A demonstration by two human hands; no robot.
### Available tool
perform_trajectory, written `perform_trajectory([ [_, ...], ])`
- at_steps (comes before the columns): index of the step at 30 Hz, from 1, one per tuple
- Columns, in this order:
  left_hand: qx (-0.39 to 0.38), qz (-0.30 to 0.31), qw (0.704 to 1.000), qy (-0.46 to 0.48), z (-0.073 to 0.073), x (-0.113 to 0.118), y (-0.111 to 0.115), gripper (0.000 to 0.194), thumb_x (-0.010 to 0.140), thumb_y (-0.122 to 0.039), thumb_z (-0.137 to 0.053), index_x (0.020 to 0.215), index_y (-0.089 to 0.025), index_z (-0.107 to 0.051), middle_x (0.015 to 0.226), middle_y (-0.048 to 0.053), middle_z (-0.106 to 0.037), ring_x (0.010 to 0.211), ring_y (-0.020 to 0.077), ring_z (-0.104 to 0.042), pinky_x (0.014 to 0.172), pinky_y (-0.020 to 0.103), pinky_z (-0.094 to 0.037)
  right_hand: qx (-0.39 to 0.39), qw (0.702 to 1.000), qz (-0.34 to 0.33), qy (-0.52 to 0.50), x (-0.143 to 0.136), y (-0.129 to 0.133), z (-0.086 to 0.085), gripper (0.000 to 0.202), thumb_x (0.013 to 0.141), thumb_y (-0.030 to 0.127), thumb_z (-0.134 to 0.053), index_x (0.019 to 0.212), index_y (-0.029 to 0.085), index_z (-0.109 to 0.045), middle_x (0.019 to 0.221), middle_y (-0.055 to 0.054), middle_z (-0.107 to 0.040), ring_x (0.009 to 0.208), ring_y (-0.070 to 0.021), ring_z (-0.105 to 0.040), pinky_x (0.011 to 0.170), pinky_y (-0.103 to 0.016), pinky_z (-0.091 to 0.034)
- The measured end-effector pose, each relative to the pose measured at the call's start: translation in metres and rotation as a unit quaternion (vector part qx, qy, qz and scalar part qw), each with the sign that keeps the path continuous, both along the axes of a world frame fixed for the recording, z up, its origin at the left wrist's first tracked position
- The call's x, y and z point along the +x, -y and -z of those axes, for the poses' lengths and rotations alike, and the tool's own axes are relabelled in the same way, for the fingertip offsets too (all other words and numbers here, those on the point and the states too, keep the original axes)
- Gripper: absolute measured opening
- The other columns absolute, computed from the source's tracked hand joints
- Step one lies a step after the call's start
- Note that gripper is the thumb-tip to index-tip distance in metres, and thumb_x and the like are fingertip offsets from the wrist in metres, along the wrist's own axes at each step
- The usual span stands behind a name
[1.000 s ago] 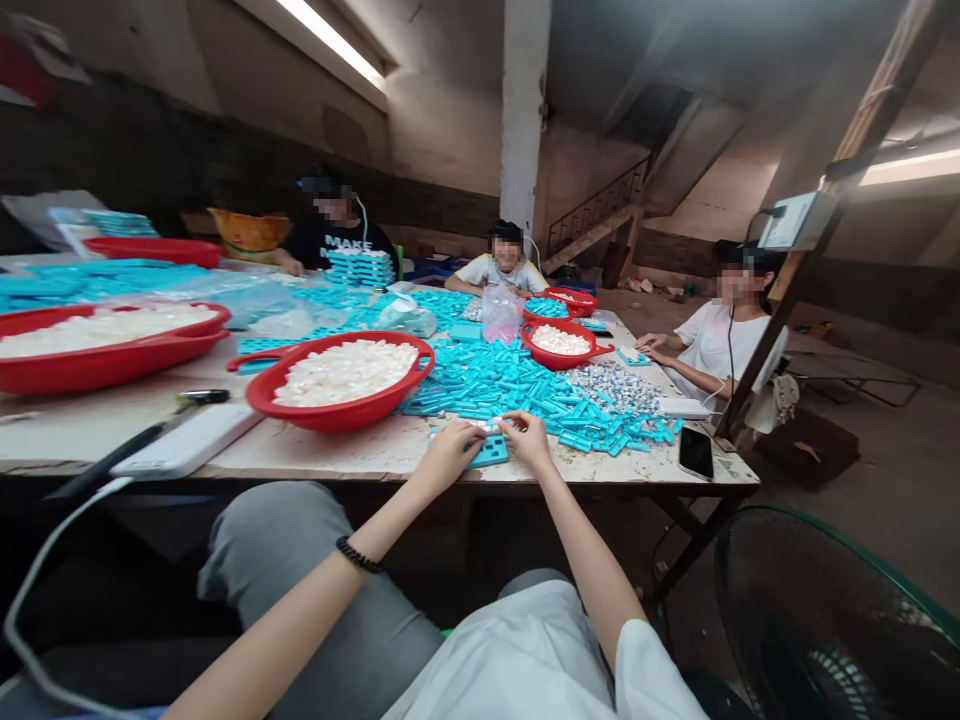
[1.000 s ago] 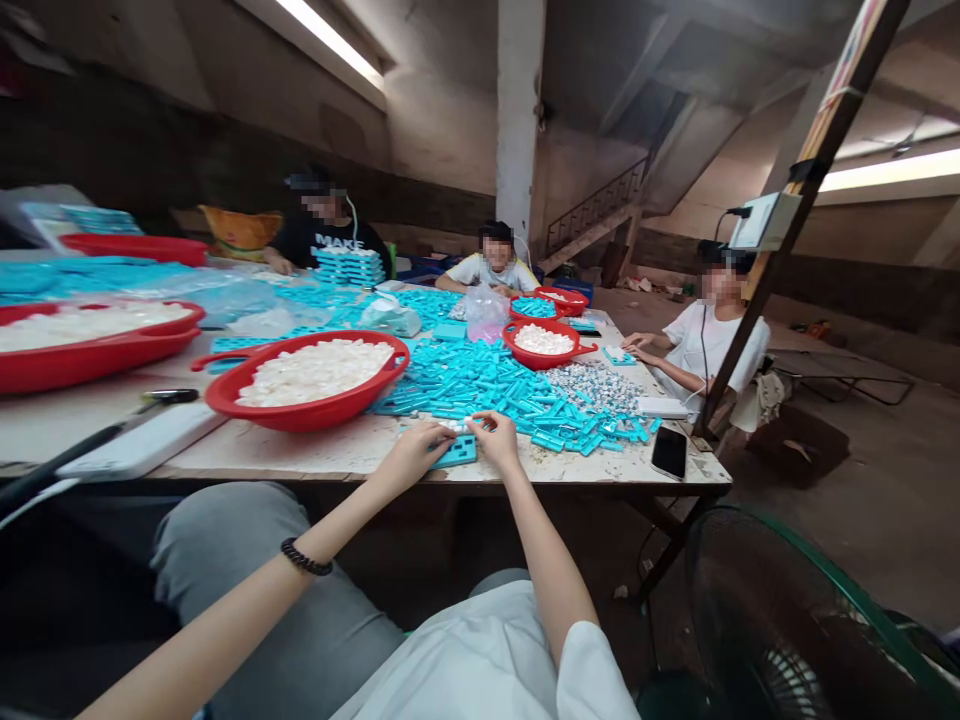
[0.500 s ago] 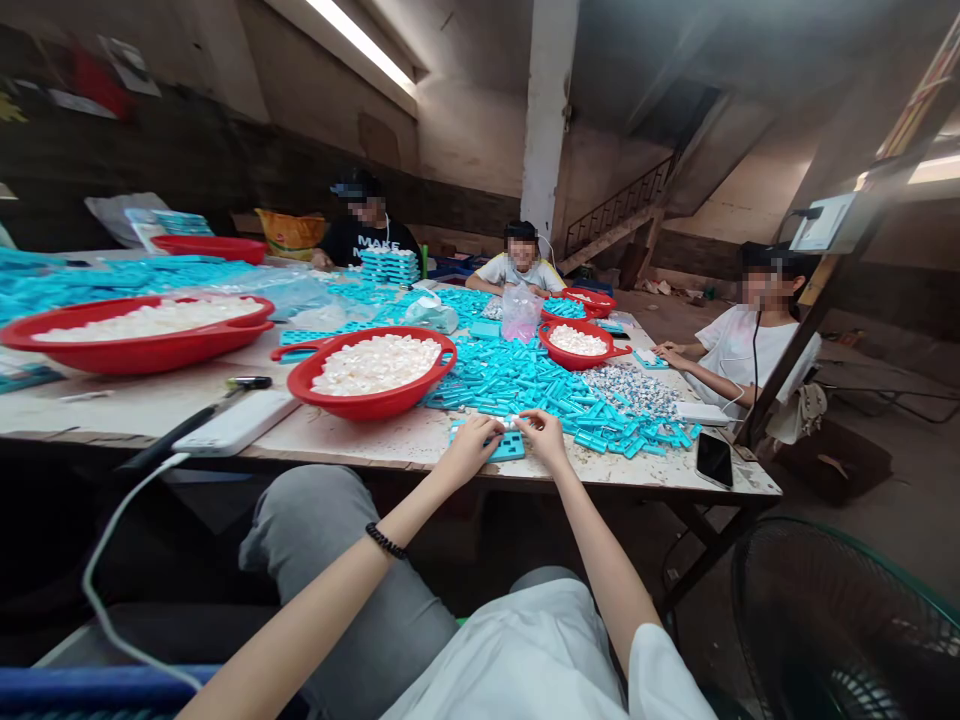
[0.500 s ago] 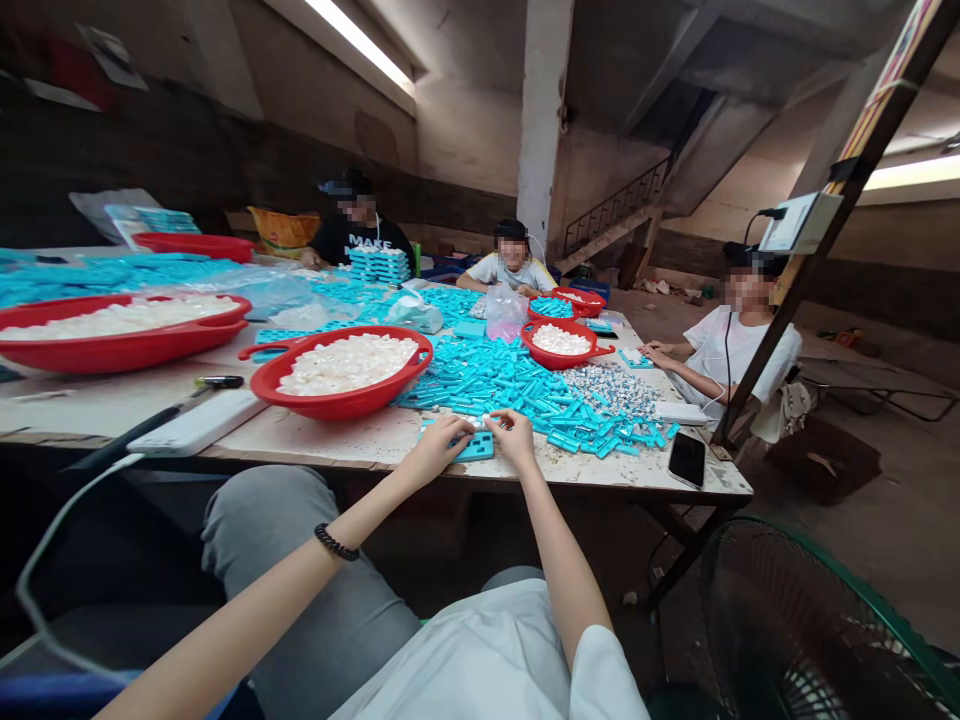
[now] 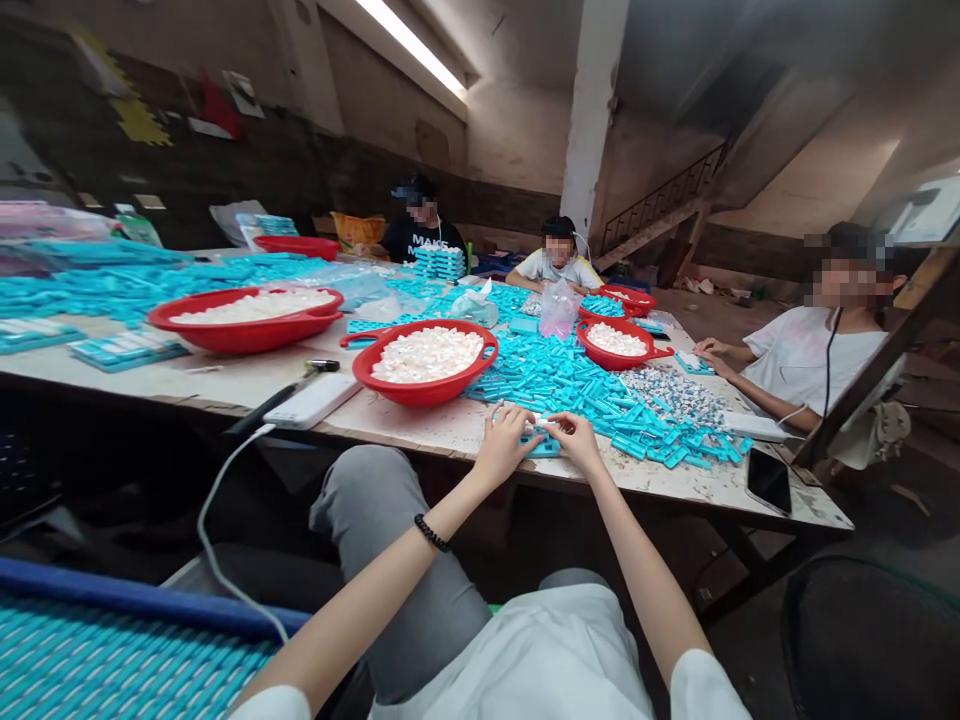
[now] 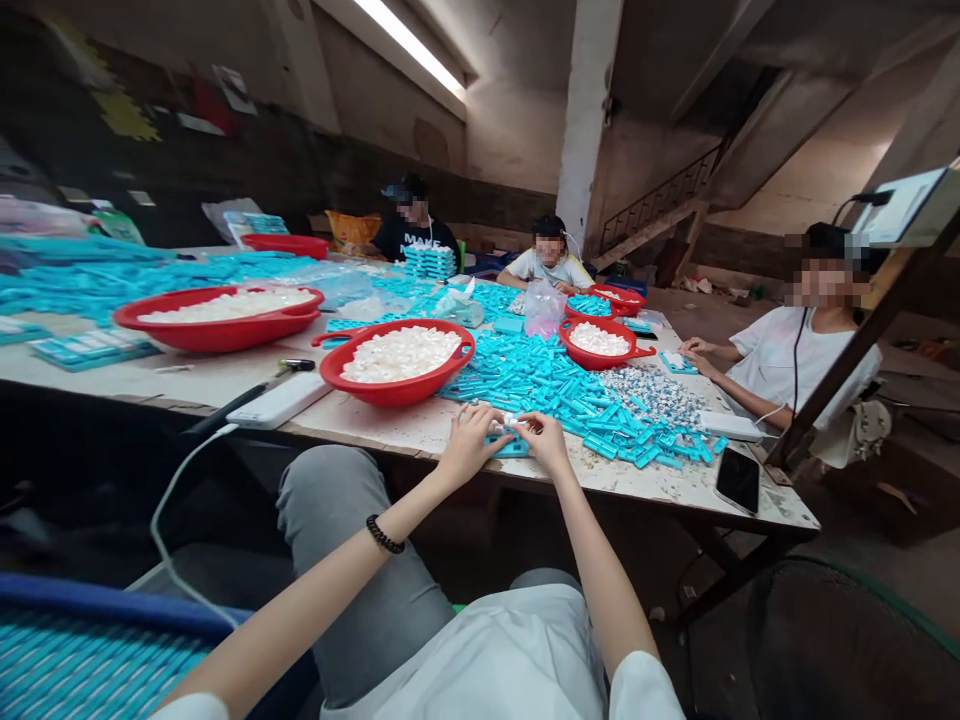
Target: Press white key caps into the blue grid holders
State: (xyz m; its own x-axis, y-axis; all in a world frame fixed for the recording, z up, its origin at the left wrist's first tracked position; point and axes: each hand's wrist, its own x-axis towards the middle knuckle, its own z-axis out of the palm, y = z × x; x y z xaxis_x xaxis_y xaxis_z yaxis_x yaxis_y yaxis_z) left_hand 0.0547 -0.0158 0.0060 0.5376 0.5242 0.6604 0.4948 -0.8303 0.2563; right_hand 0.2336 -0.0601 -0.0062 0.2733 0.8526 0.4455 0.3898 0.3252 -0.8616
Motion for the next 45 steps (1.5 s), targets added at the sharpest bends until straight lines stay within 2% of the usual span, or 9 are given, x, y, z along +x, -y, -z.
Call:
perform_trajectory([
  [4, 0.019, -0.021, 1.0, -0.002, 0.006, -0.003, 0.007, 0.026, 0.094, -0.038, -0.059, 0.115, -0.023, -0.059, 0.119, 0.01, -0.068, 0.124, 0.0283, -0.054, 0.118, 0.053, -0.02, -0.002, 1.0, -0.026, 0.006, -0.002, 0.002, -0.001, 0.036, 0.077, 0.052, -0.072, 0.087, 0.018, -0.078, 0.07, -0.003, -0.066, 0.06, -0.0158, -0.052, 0.058, -0.028, -0.04],
  [10, 0.028, 0.018, 0.999, -0.026, 0.011, -0.004, 0.006, 0.033, 0.098, -0.035, -0.053, 0.129, -0.025, -0.058, 0.125, 0.008, -0.067, 0.122, 0.0245, -0.057, 0.117, 0.048, -0.025, -0.001, 0.999, -0.04, 0.016, -0.002, 0.001, 0.0, 0.038, 0.077, 0.052, -0.073, 0.091, 0.018, -0.078, 0.066, -0.002, -0.064, 0.06, -0.0158, -0.053, 0.056, -0.027, -0.039],
  [17, 0.046, 0.026, 0.998, -0.019, 0.016, -0.005, 0.002, 0.03, 0.098, -0.031, -0.053, 0.126, -0.024, -0.064, 0.122, 0.008, -0.069, 0.116, 0.0239, -0.062, 0.115, 0.05, -0.033, 0.001, 0.998, -0.035, 0.045, -0.003, 0.002, 0.001, 0.04, 0.079, 0.054, -0.07, 0.092, 0.016, -0.078, 0.068, -0.002, -0.064, 0.059, -0.0147, -0.052, 0.055, -0.026, -0.04],
  [22, 0.046, 0.038, 0.998, -0.014, 0.017, -0.003, 0.001, 0.028, 0.098, -0.03, -0.054, 0.121, -0.022, -0.067, 0.116, 0.009, -0.071, 0.111, 0.0252, -0.064, 0.099, 0.043, -0.05, 0.001, 0.996, -0.034, 0.085, -0.003, 0.003, 0.001, 0.036, 0.082, 0.049, -0.067, 0.093, 0.017, -0.078, 0.069, -0.002, -0.067, 0.06, -0.0151, -0.051, 0.057, -0.027, -0.04],
  [25, 0.041, 0.046, 0.998, -0.014, 0.016, -0.003, 0.002, 0.029, 0.097, -0.031, -0.054, 0.12, -0.02, -0.068, 0.117, 0.011, -0.07, 0.112, 0.0253, -0.064, 0.096, 0.041, -0.052, -0.002, 0.994, -0.027, 0.105, -0.003, 0.004, 0.0, 0.034, 0.084, 0.048, -0.064, 0.092, 0.017, -0.077, 0.07, -0.003, -0.068, 0.06, -0.0159, -0.053, 0.058, -0.027, -0.041],
  [31, 0.035, 0.065, 0.997, -0.02, 0.016, -0.004, -0.001, 0.034, 0.095, -0.033, -0.057, 0.125, -0.02, -0.066, 0.128, 0.011, -0.068, 0.119, 0.0266, -0.062, 0.102, 0.044, -0.05, 0.009, 0.976, 0.0, 0.217, -0.008, 0.01, -0.006, 0.025, 0.09, 0.03, -0.059, 0.107, 0.019, -0.074, 0.084, -0.003, -0.069, 0.067, -0.0161, -0.057, 0.069, -0.028, -0.047],
  [36, 0.021, 0.063, 0.997, -0.039, 0.014, -0.003, -0.002, 0.039, 0.09, -0.034, -0.061, 0.125, -0.016, -0.067, 0.127, 0.012, -0.069, 0.121, 0.0277, -0.062, 0.105, 0.043, -0.048, 0.016, 0.923, 0.03, 0.382, -0.012, 0.018, -0.006, 0.047, 0.086, 0.006, -0.047, 0.128, 0.019, -0.066, 0.11, -0.01, -0.065, 0.107, -0.0242, -0.055, 0.091, -0.034, -0.048],
  [39, 0.016, 0.059, 0.996, -0.063, 0.009, -0.004, 0.002, 0.044, 0.089, -0.036, -0.062, 0.129, -0.017, -0.064, 0.131, 0.012, -0.067, 0.123, 0.0285, -0.06, 0.109, 0.046, -0.043, -0.009, 0.898, 0.04, 0.438, -0.014, 0.022, -0.004, 0.053, 0.086, 0.005, -0.045, 0.134, 0.019, -0.061, 0.117, -0.012, -0.062, 0.112, -0.0263, -0.052, 0.093, -0.036, -0.049],
  [45, 0.013, 0.031, 0.996, -0.088, 0.011, -0.006, 0.017, 0.058, 0.088, -0.041, -0.06, 0.141, -0.018, -0.053, 0.144, 0.012, -0.058, 0.134, 0.0304, -0.05, 0.12, 0.054, -0.021, -0.025, 0.884, 0.05, 0.465, -0.017, 0.024, -0.002, 0.055, 0.087, 0.003, -0.042, 0.138, 0.016, -0.058, 0.118, -0.014, -0.061, 0.113, -0.027, -0.052, 0.098, -0.038, -0.048],
])
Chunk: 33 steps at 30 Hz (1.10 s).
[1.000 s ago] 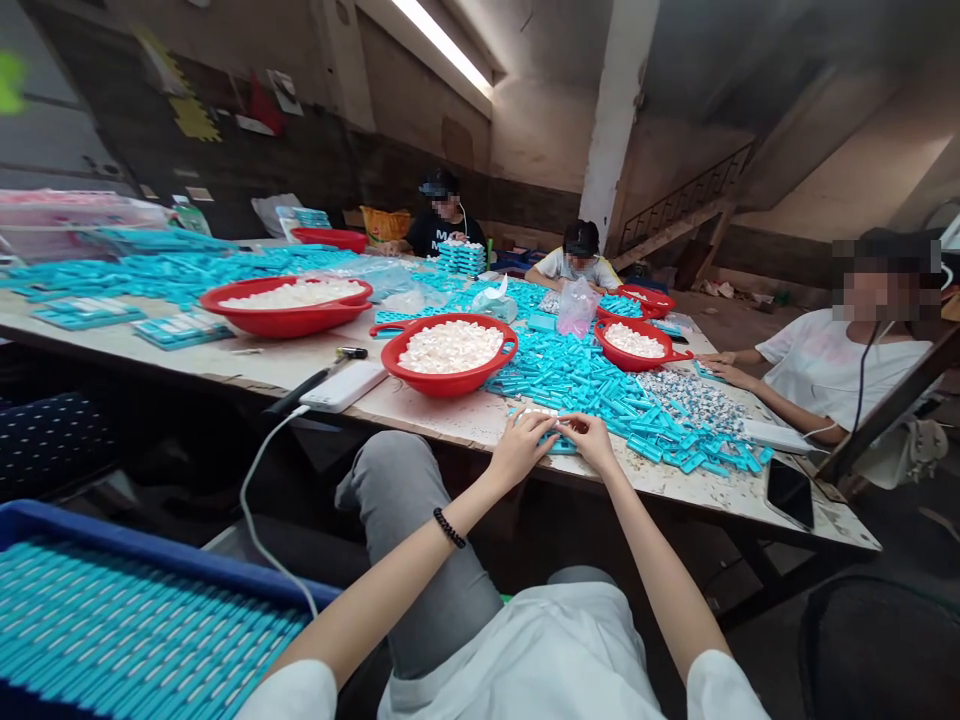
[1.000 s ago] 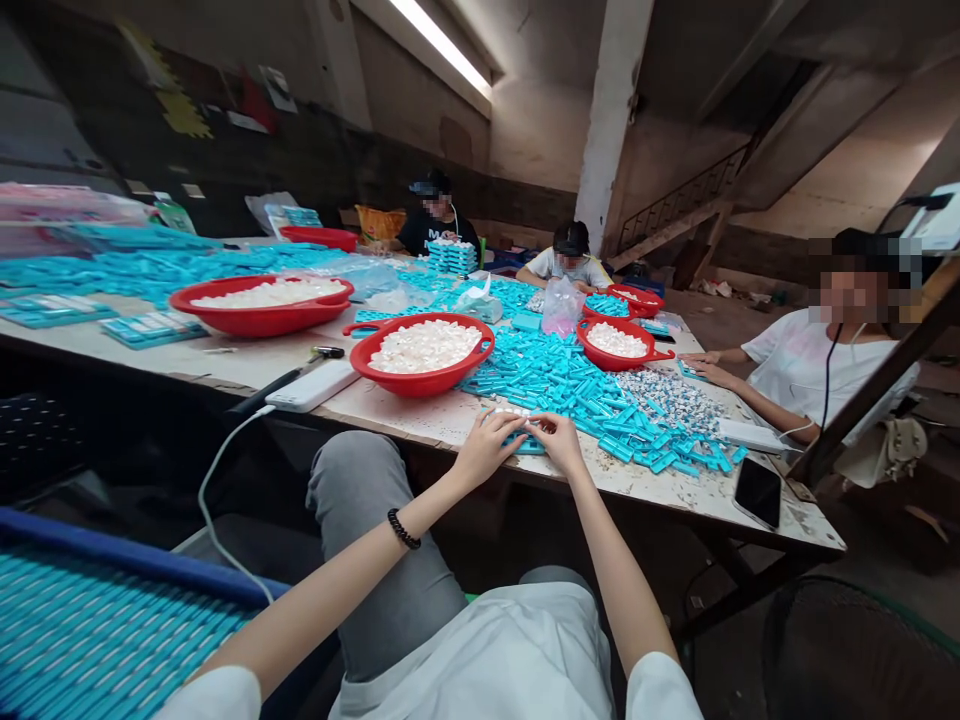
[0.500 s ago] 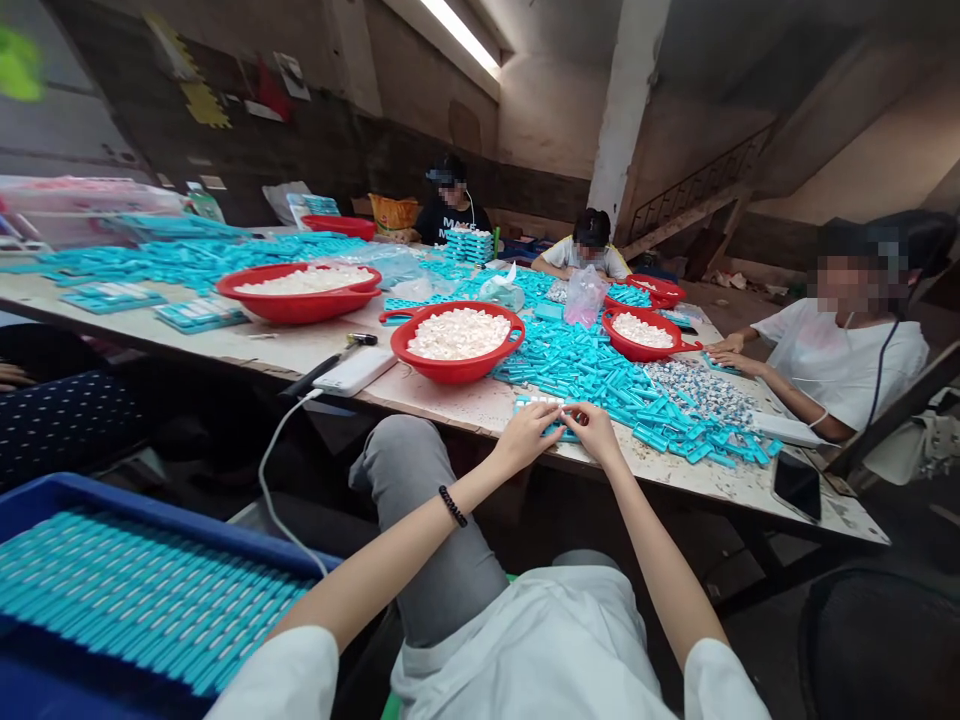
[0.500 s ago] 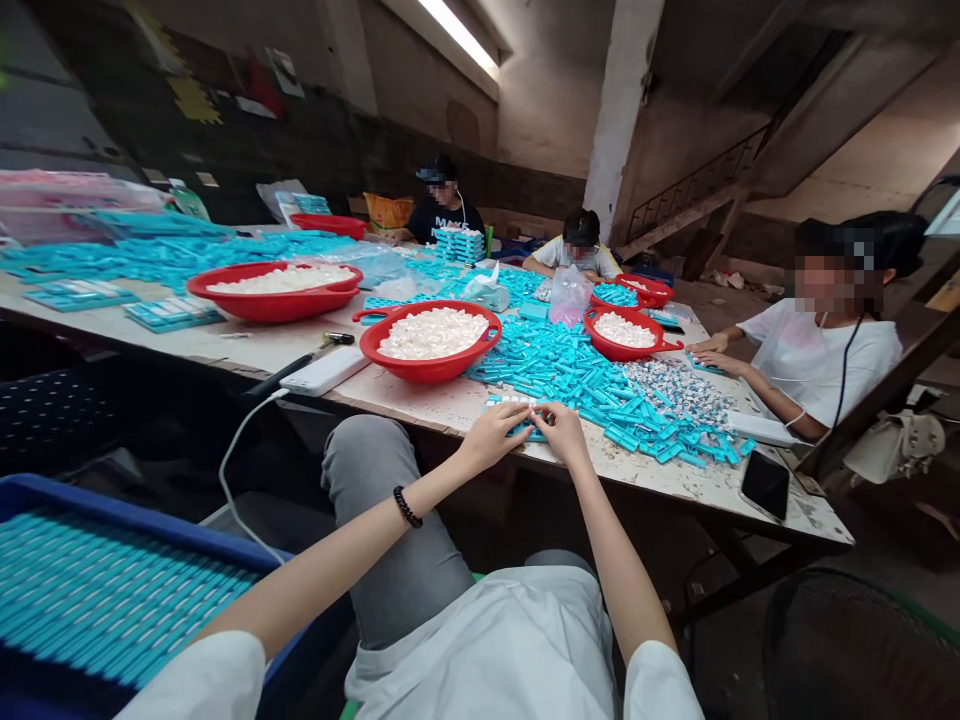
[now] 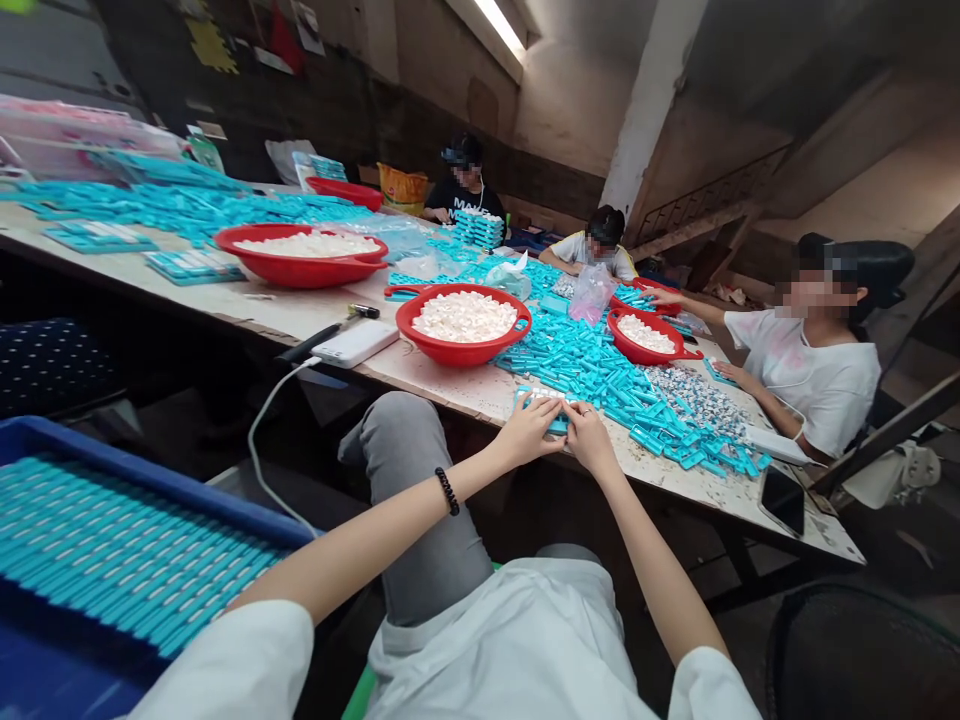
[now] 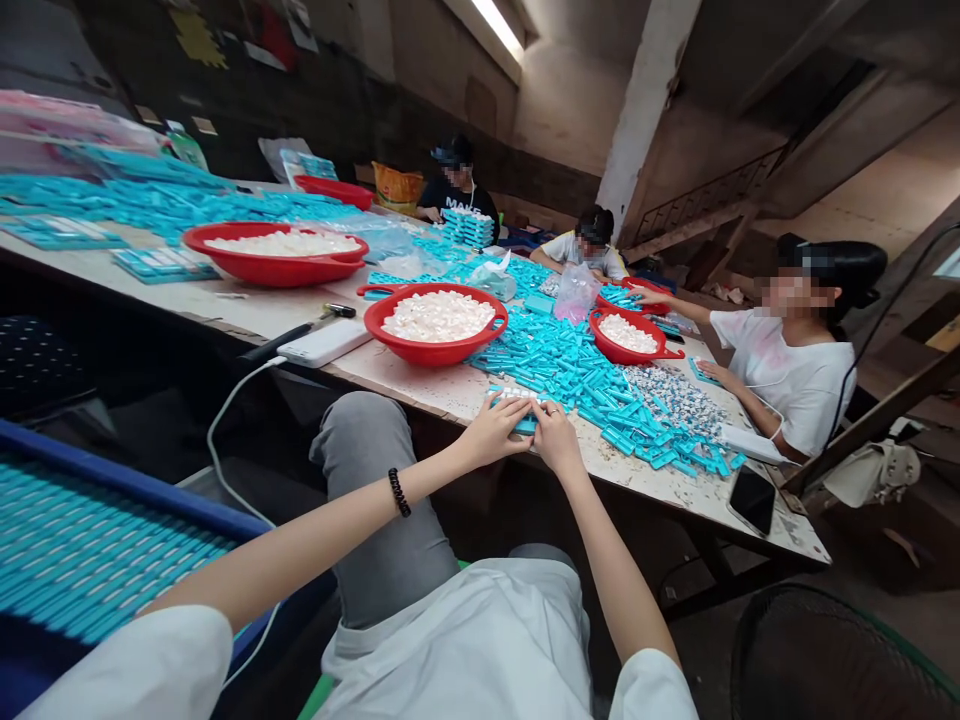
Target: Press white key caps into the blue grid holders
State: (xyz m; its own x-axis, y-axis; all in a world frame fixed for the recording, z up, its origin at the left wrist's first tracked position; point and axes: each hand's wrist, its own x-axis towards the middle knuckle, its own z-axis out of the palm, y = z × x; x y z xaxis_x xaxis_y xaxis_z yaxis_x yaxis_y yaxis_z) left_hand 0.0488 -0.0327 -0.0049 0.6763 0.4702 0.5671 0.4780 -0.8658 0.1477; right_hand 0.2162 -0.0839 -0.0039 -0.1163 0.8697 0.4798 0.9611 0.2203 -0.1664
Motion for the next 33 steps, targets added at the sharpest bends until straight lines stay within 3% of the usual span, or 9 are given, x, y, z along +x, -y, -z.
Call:
perform_trajectory([
  [9, 0.023, -0.044, 0.997, -0.052, 0.006, 0.003, 0.014, 0.065, 0.096, -0.043, -0.044, 0.15, -0.008, -0.039, 0.156, 0.016, -0.042, 0.144, 0.0303, -0.039, 0.121, 0.05, -0.02, 0.004, 1.0, -0.003, -0.011, 0.004, -0.004, 0.004, 0.054, 0.087, 0.003, -0.042, 0.136, 0.015, -0.059, 0.113, -0.014, -0.06, 0.111, -0.0262, -0.053, 0.102, -0.038, -0.046],
  [17, 0.038, -0.047, 0.997, -0.052, 0.009, 0.006, 0.019, 0.063, 0.098, -0.038, -0.035, 0.154, -0.009, -0.032, 0.161, 0.015, -0.031, 0.148, 0.0293, -0.032, 0.122, 0.05, -0.016, 0.006, 0.999, -0.01, -0.032, 0.006, -0.006, 0.006, 0.052, 0.086, 0.002, -0.041, 0.132, 0.015, -0.062, 0.109, -0.013, -0.061, 0.109, -0.0252, -0.053, 0.1, -0.038, -0.046],
  [26, 0.015, -0.018, 0.999, -0.029, 0.01, 0.01, 0.012, 0.064, 0.091, -0.034, -0.048, 0.149, -0.009, -0.043, 0.153, 0.02, -0.044, 0.14, 0.0368, -0.042, 0.118, 0.056, -0.022, -0.027, 1.0, 0.0, 0.0, 0.003, -0.002, -0.005, 0.043, 0.088, 0.003, -0.044, 0.122, 0.013, -0.067, 0.109, -0.014, -0.06, 0.108, -0.0263, -0.051, 0.1, -0.038, -0.045],
  [33, 0.004, -0.025, 0.999, -0.022, 0.013, 0.011, 0.011, 0.062, 0.091, -0.036, -0.049, 0.145, -0.005, -0.046, 0.151, 0.023, -0.046, 0.141, 0.0349, -0.043, 0.118, 0.053, -0.024, -0.036, 0.998, 0.0, 0.047, -0.002, 0.003, -0.011, 0.045, 0.09, 0.003, -0.041, 0.128, 0.013, -0.063, 0.111, -0.014, -0.06, 0.107, -0.0259, -0.051, 0.096, -0.035, -0.046],
])
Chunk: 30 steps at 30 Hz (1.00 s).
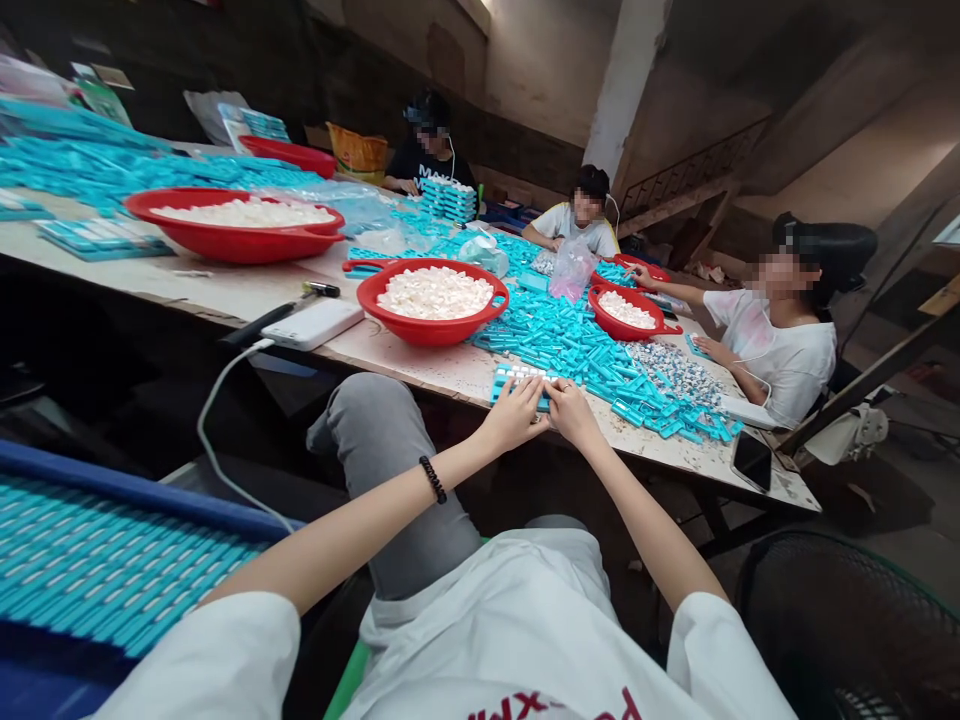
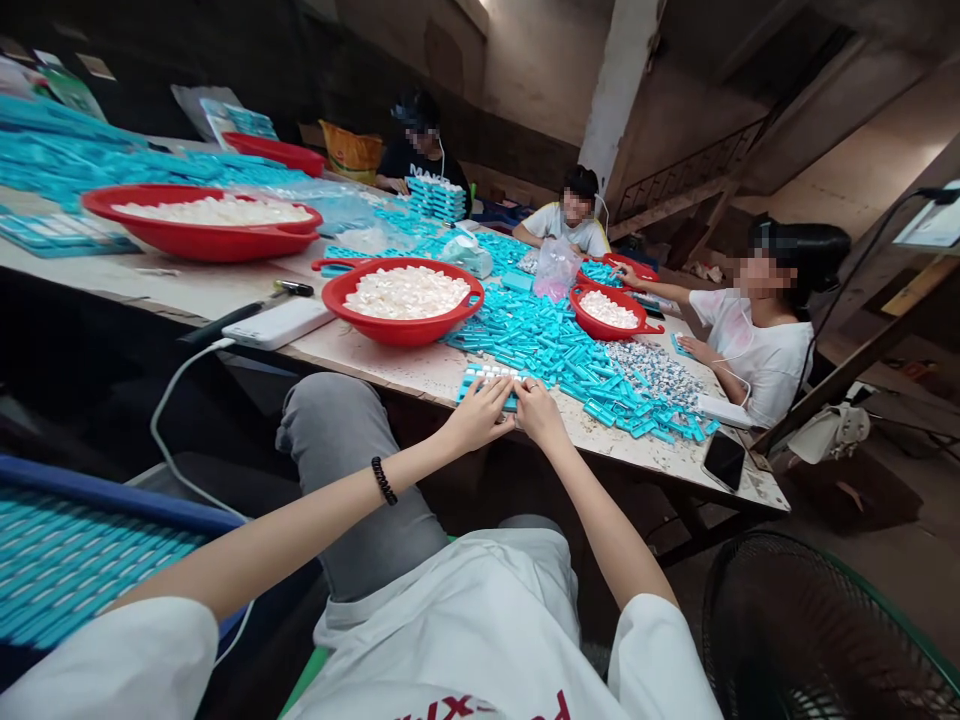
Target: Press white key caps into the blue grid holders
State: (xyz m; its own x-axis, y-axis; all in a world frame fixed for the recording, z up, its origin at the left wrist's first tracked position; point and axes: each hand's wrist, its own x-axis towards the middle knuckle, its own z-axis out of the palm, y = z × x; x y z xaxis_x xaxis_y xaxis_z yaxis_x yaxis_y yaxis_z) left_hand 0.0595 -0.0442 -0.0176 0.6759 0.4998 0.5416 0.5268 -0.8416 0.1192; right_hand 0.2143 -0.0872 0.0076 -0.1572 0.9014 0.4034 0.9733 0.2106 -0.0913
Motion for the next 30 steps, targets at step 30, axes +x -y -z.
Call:
perform_trajectory([
  [30, -0.054, 0.043, 0.998, 0.009, -0.028, -0.024, -0.065, 0.048, 0.102, -0.044, -0.029, 0.135, -0.026, -0.06, 0.146, 0.007, -0.057, 0.139, 0.0267, -0.047, 0.118, 0.051, -0.03, -0.019, 0.912, 0.405, -0.069, 0.2, 0.014, -0.038, 0.028, 0.088, 0.007, -0.053, 0.105, 0.013, -0.075, 0.102, -0.014, -0.074, 0.1, -0.0231, -0.067, 0.08, -0.024, -0.045],
])
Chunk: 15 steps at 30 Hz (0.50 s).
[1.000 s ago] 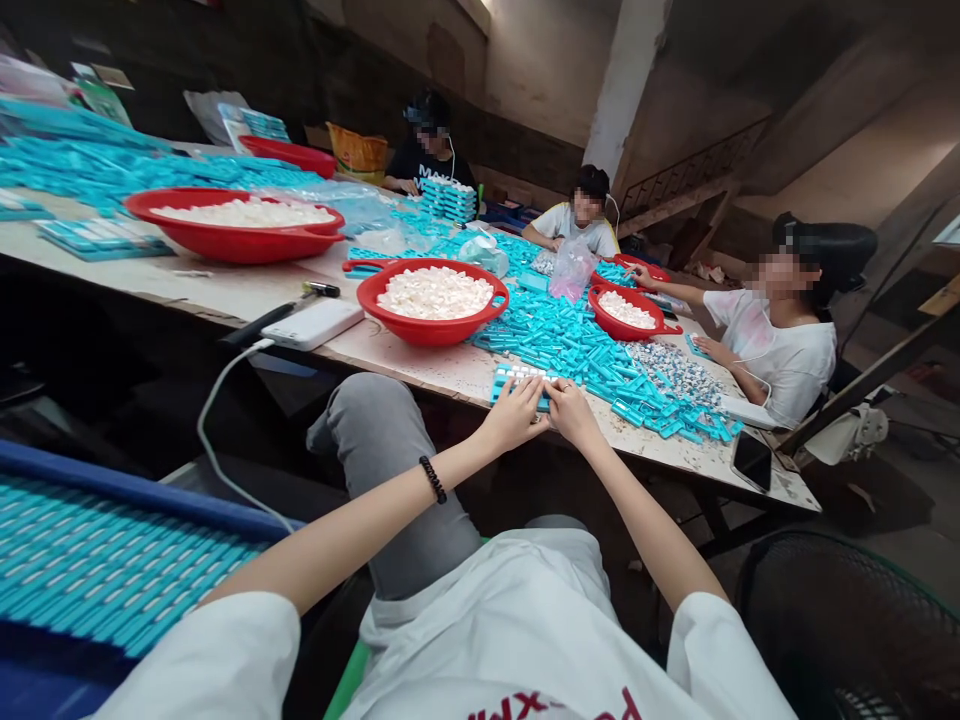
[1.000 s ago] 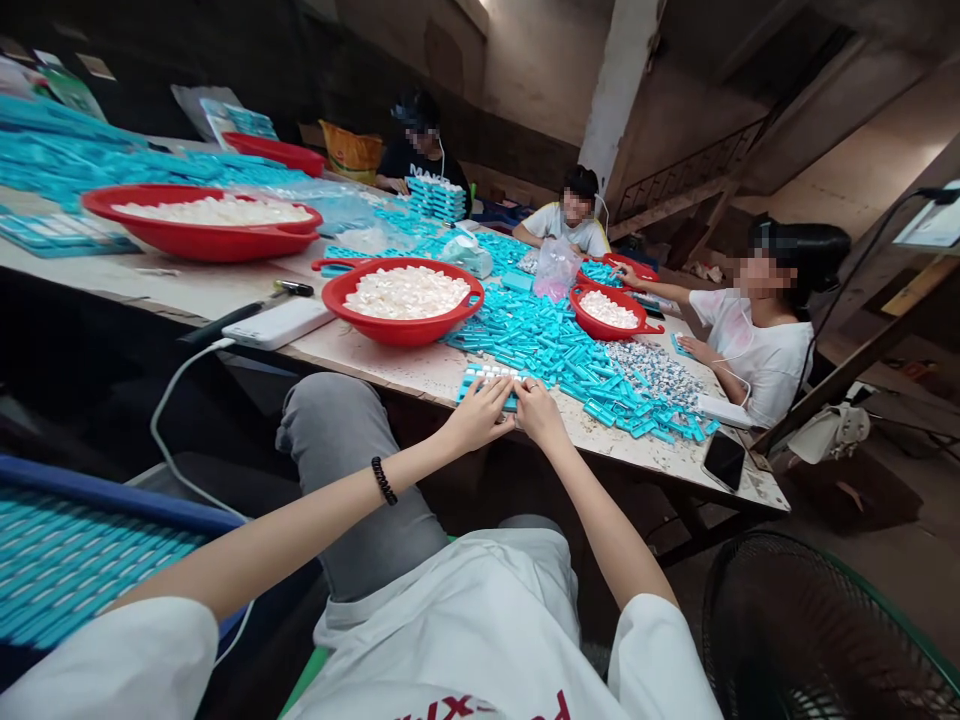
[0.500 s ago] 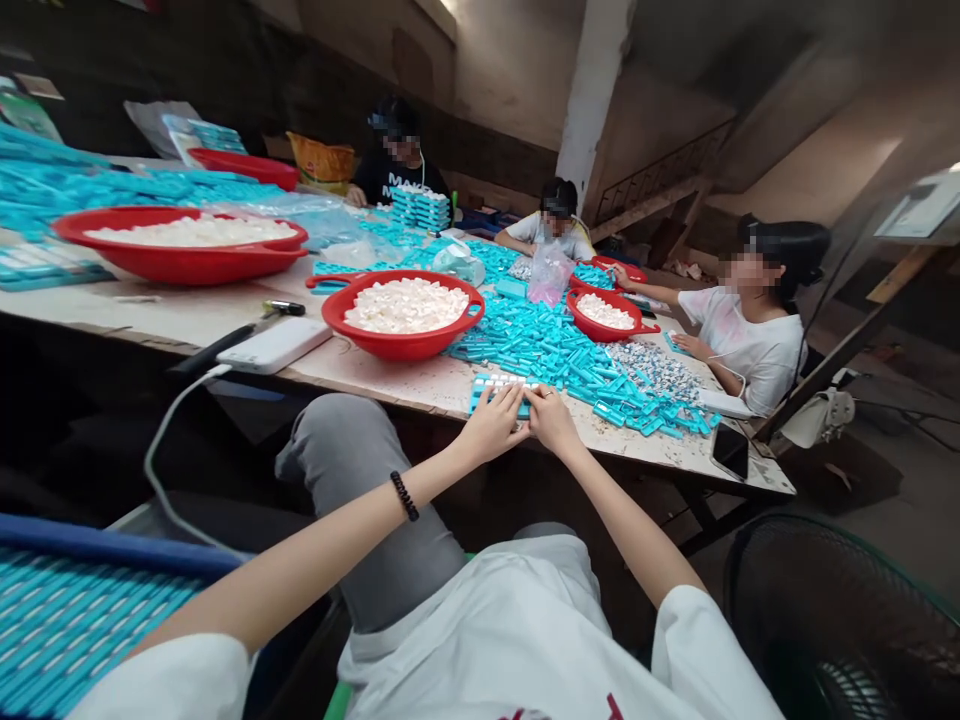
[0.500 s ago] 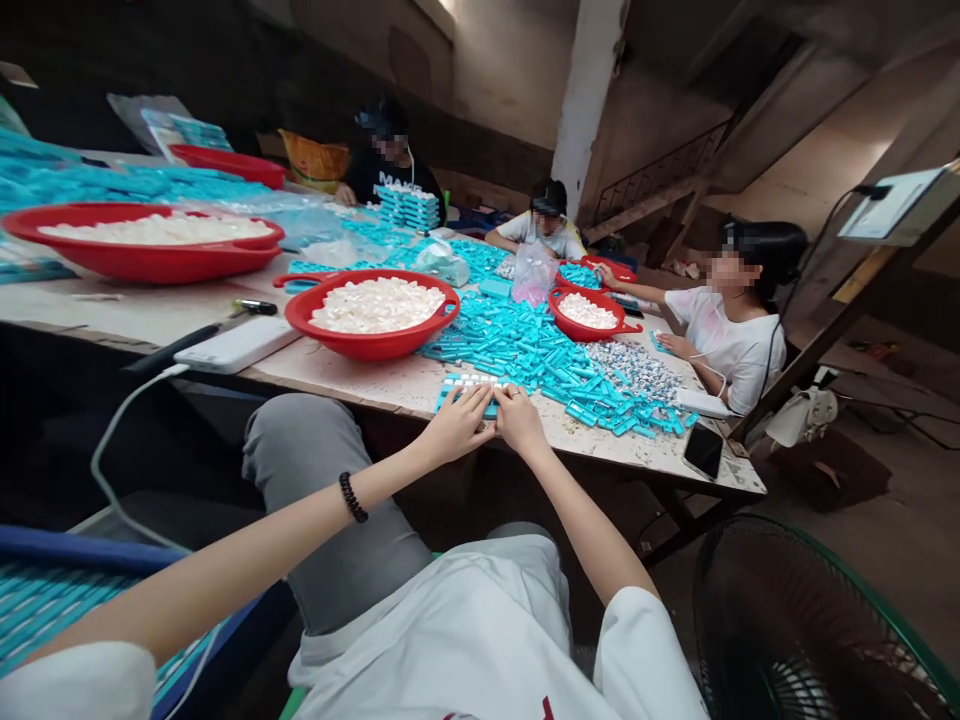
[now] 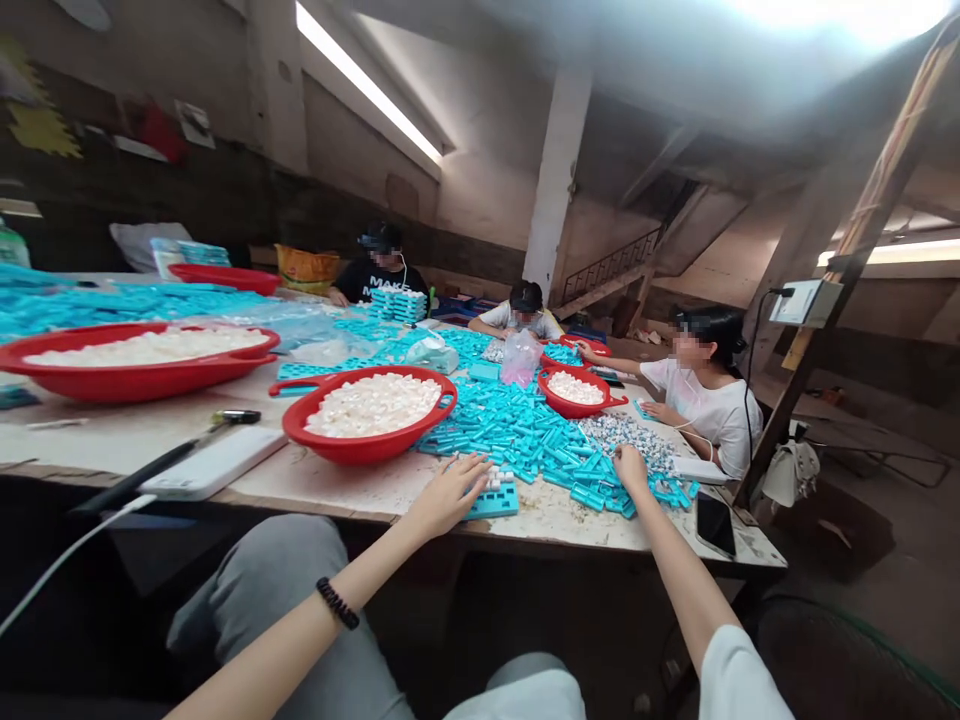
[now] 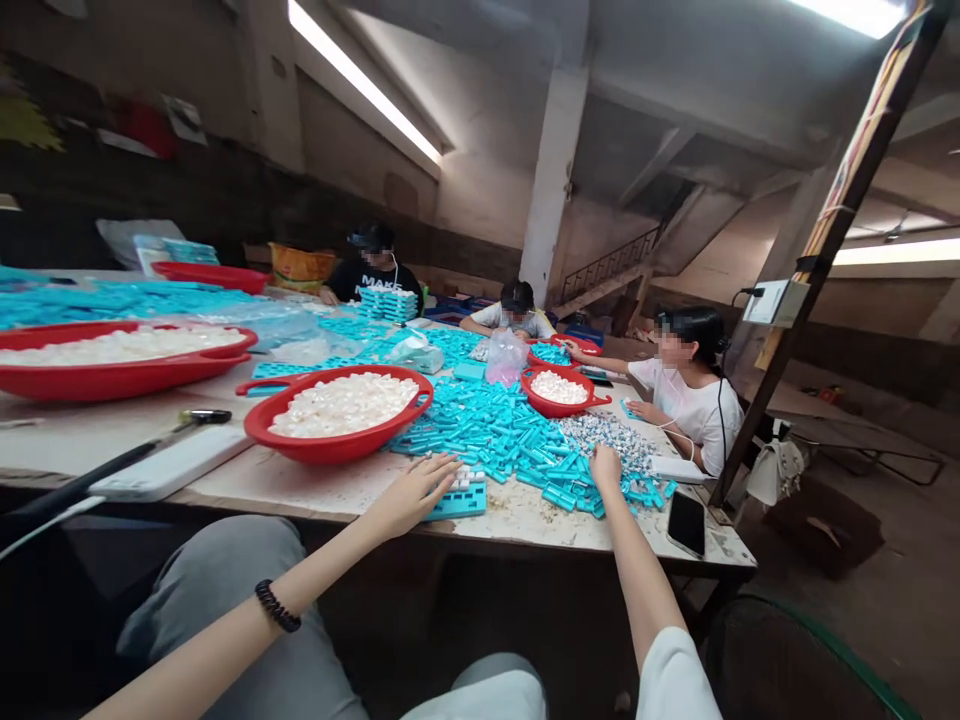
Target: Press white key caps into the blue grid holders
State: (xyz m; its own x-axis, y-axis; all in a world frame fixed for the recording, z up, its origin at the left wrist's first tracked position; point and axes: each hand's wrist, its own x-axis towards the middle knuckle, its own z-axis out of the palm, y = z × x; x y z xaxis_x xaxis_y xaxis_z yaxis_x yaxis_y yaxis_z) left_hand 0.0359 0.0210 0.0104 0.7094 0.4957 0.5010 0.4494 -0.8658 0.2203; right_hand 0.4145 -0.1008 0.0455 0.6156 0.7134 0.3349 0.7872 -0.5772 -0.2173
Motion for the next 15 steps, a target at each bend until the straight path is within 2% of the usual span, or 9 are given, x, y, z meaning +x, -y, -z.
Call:
perform_trajectory([
  [3, -0.027, 0.002, 1.0, 0.003, -0.002, -0.006, -0.015, 0.046, 0.101, -0.04, -0.031, 0.128, -0.026, -0.066, 0.139, 0.005, -0.063, 0.137, 0.0267, -0.049, 0.116, 0.049, -0.034, -0.023, 1.0, 0.011, 0.001, 0.007, -0.004, 0.003, 0.028, 0.087, 0.006, -0.054, 0.102, 0.014, -0.076, 0.105, -0.016, -0.074, 0.102, -0.024, -0.067, 0.081, -0.026, -0.044],
  [9, -0.094, 0.025, 0.995, 0.035, 0.01, -0.011, -0.026, 0.05, 0.098, -0.043, -0.031, 0.131, -0.024, -0.064, 0.139, 0.006, -0.062, 0.133, 0.0266, -0.052, 0.114, 0.044, -0.039, -0.045, 0.998, 0.035, 0.027, 0.003, -0.011, 0.001, 0.023, 0.088, 0.006, -0.054, 0.095, 0.011, -0.075, 0.097, -0.02, -0.074, 0.099, -0.0278, -0.07, 0.094, -0.038, -0.041],
  [12, -0.106, 0.024, 0.992, 0.058, 0.014, -0.008, -0.029, 0.051, 0.097, -0.047, -0.033, 0.128, -0.024, -0.066, 0.137, 0.007, -0.064, 0.133, 0.0287, -0.052, 0.113, 0.045, -0.04, -0.03, 0.998, 0.024, 0.048, 0.002, -0.005, -0.002, 0.022, 0.089, 0.007, -0.054, 0.094, 0.012, -0.075, 0.094, -0.018, -0.075, 0.097, -0.0275, -0.071, 0.099, -0.041, -0.039],
  [15, -0.117, 0.027, 0.99, 0.076, 0.014, -0.007, -0.029, 0.052, 0.096, -0.049, -0.034, 0.128, -0.023, -0.067, 0.136, 0.008, -0.064, 0.132, 0.0288, -0.053, 0.113, 0.045, -0.04, 0.009, 0.998, -0.004, 0.059, -0.005, 0.003, -0.006, 0.024, 0.093, 0.014, -0.053, 0.105, 0.011, -0.074, 0.098, -0.018, -0.075, 0.1, -0.0276, -0.07, 0.101, -0.041, -0.039],
])
